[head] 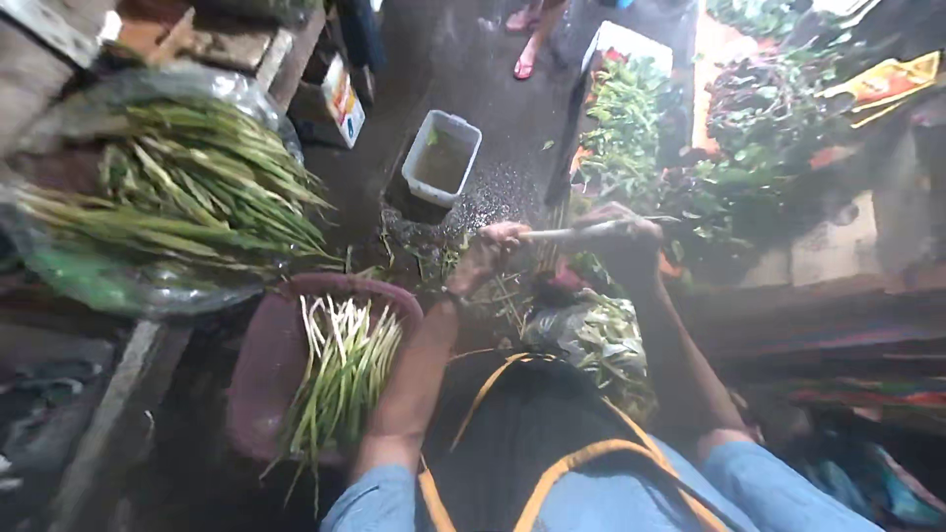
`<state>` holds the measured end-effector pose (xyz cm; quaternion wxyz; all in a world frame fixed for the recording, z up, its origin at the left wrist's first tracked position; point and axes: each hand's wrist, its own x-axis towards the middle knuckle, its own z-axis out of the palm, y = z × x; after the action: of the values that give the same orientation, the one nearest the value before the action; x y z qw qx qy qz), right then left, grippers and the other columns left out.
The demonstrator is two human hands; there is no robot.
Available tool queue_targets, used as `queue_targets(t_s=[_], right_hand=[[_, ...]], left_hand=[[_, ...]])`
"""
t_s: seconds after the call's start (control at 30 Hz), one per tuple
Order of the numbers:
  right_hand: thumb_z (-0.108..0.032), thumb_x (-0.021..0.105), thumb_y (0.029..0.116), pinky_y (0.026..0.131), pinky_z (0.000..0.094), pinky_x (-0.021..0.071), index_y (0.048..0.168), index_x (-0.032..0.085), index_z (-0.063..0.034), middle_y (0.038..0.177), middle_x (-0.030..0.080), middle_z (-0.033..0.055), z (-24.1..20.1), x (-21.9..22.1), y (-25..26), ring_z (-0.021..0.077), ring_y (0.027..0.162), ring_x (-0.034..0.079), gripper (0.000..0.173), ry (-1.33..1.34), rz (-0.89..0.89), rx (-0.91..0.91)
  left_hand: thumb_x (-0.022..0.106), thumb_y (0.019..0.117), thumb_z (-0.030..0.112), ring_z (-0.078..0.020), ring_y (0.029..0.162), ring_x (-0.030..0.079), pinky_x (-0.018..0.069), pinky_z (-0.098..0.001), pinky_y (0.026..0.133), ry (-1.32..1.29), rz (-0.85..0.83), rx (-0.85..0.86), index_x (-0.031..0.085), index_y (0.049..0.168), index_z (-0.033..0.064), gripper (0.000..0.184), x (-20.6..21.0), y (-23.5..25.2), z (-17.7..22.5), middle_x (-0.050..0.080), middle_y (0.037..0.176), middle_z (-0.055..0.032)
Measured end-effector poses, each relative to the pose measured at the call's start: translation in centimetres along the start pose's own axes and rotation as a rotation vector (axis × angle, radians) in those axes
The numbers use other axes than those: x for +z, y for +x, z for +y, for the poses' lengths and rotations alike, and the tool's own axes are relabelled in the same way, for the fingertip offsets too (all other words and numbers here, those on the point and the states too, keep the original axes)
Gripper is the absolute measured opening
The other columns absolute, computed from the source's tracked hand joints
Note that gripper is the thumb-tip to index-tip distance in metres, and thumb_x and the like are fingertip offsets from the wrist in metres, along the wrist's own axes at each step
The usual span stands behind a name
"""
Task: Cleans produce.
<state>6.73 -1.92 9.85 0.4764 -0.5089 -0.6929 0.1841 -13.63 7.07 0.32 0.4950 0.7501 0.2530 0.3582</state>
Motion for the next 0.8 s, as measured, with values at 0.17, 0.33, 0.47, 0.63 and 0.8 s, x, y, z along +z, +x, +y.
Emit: queue_targets(t_s=[0.17, 0.33, 0.47, 0.63, 0.8], right_hand=[[-0.003, 0.071, 0.0910, 0.077, 0.0244, 0.0629, 0.090, 0.072, -0.0049, 0.093, 0.074, -0.0029, 0.8, -3.6, -2.4, 0.0041, 0.081, 0.071, 0.002, 0.078, 0.196, 0.016], [0.000, 0.062, 0.0951, 0.065, 0.0305, 0.0627, 0.089, 0.072, -0.0093, 0.083, 0.074, 0.0005, -2.2, -8.5, -5.0, 0.0123, 0.067, 0.070, 0.015, 0.551, 0.513, 0.449], [-0.003, 0.066, 0.0951, 0.075, 0.0384, 0.0656, 0.108, 0.071, 0.0008, 0.104, 0.074, 0.0136, 3.5, -15.8, -11.8, 0.0214, 0.085, 0.074, 0.015, 0.437, 0.448, 0.034], [-0.010, 0.071, 0.0948, 0.077, 0.0407, 0.0661, 0.118, 0.071, -0.0032, 0.109, 0.074, 0.0108, 0.9, -24.4, -23.7, 0.0226, 0.090, 0.074, 0.024, 0.178, 0.492, 0.005], [-0.035, 0.058, 0.0988, 0.043, 0.0164, 0.0409, 0.069, 0.061, -0.0265, 0.055, 0.056, -0.0116, 6.8, -21.0, -29.8, -0.0010, 0.043, 0.049, 0.031, 0.667, 1.042, 0.462]], left_hand=[[0.058, 0.1012, 0.010, -0.0104, 0.074, 0.062, 0.0545, -0.0300, 0.071, -0.126, -0.410, -0.118, 0.070, 0.111, 0.0025, 0.017, -0.6, 1.0, -3.6, 0.070, 0.090, -0.0075], [0.061, 0.0991, 0.008, -0.0174, 0.094, 0.069, 0.0541, -0.0385, 0.093, 0.125, -0.537, -0.265, 0.072, 0.114, -0.0026, 0.021, 2.3, 2.6, -2.1, 0.073, 0.103, -0.0146], [0.060, 0.0980, 0.008, -0.0101, 0.094, 0.069, 0.0560, -0.0298, 0.091, 0.145, -0.448, -0.216, 0.072, 0.113, -0.0038, 0.022, 4.3, 1.1, -2.7, 0.074, 0.104, -0.0115], [0.059, 0.0991, 0.009, -0.0043, 0.093, 0.068, 0.0565, -0.0233, 0.087, 0.099, -0.267, -0.215, 0.072, 0.111, -0.0032, 0.021, 6.6, 0.4, -1.1, 0.073, 0.104, -0.0062], [0.058, 0.0984, 0.005, -0.0012, 0.095, 0.069, 0.0565, -0.0204, 0.089, 0.090, -0.163, -0.209, 0.068, 0.108, -0.0126, 0.022, 9.6, 0.9, 1.4, 0.074, 0.102, -0.0084]])
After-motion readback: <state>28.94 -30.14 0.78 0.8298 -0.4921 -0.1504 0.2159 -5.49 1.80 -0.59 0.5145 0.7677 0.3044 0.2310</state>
